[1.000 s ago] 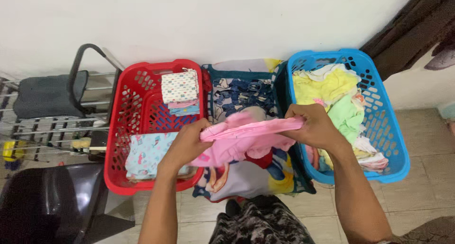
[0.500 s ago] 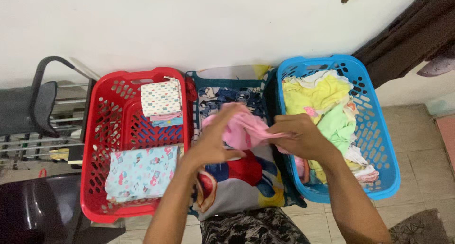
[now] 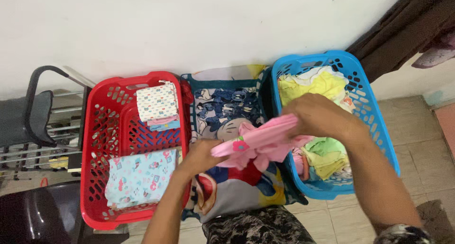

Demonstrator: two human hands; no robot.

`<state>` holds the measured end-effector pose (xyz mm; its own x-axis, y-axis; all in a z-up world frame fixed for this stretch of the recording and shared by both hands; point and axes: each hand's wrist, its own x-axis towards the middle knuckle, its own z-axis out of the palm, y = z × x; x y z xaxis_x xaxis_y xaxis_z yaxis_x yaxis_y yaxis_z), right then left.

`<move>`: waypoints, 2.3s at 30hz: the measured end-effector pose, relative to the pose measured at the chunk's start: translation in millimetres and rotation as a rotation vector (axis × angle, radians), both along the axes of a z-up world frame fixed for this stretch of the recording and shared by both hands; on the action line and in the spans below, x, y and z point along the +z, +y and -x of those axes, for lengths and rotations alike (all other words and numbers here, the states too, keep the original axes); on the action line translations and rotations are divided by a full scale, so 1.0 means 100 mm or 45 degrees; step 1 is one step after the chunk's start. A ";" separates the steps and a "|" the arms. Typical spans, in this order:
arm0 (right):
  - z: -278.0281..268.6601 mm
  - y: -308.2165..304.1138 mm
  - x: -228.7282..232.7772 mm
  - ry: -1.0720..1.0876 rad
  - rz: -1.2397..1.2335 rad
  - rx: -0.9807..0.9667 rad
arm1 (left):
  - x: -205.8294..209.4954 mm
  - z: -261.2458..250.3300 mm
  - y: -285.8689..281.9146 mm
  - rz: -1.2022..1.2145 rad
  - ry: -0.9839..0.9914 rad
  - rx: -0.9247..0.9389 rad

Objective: The person picks up various items of baby clothing from one basket, folds each item by hand on a flat surface, and places the folded items into another basket.

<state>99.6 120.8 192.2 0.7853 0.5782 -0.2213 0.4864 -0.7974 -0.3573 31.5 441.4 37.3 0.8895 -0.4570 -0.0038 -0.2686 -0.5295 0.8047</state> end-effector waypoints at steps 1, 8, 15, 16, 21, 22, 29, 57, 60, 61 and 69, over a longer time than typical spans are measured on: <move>-0.01 -0.06 -0.07 0.201 0.294 -0.106 | 0.06 0.06 0.12 -0.038 0.010 0.015; 0.00 -0.50 -0.50 0.499 0.007 0.106 | 0.33 0.36 0.75 -0.035 0.572 0.072; -0.50 -0.39 -1.12 -0.013 -0.332 -0.216 | 0.23 -0.31 0.88 -0.169 0.058 0.392; -0.57 -0.37 -1.13 -0.253 -0.371 -0.310 | 0.33 -0.41 0.88 -0.149 -0.133 0.471; -0.59 -0.35 -0.86 -0.571 -0.960 -0.502 | 1.10 -0.57 0.83 0.052 -0.528 0.669; -0.56 -0.35 -0.81 -0.605 -1.112 -0.592 | 1.19 -0.55 0.83 0.075 -0.696 0.647; -0.30 -0.45 -1.13 -0.763 -0.783 -0.264 | 0.49 -0.35 0.91 -0.069 -0.610 0.347; 0.93 0.26 -2.11 -0.360 -0.470 0.070 | -0.54 0.62 0.23 -0.900 -0.340 -0.040; 0.94 0.72 -2.51 -0.140 -0.470 0.207 | -0.88 0.34 -0.10 -0.525 -0.272 0.108; 0.99 0.80 -2.61 -0.135 -0.473 0.209 | -1.00 0.25 -0.20 -0.528 -0.267 0.109; 1.23 0.72 -2.86 -0.130 -0.303 0.417 | -1.46 0.07 -0.50 -0.322 -0.382 0.293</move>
<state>-23.3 193.2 -93.5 0.5623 0.8268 0.0179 0.7432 -0.4957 -0.4494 24.2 391.5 -108.6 0.9465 -0.2650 0.1840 -0.3226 -0.7725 0.5469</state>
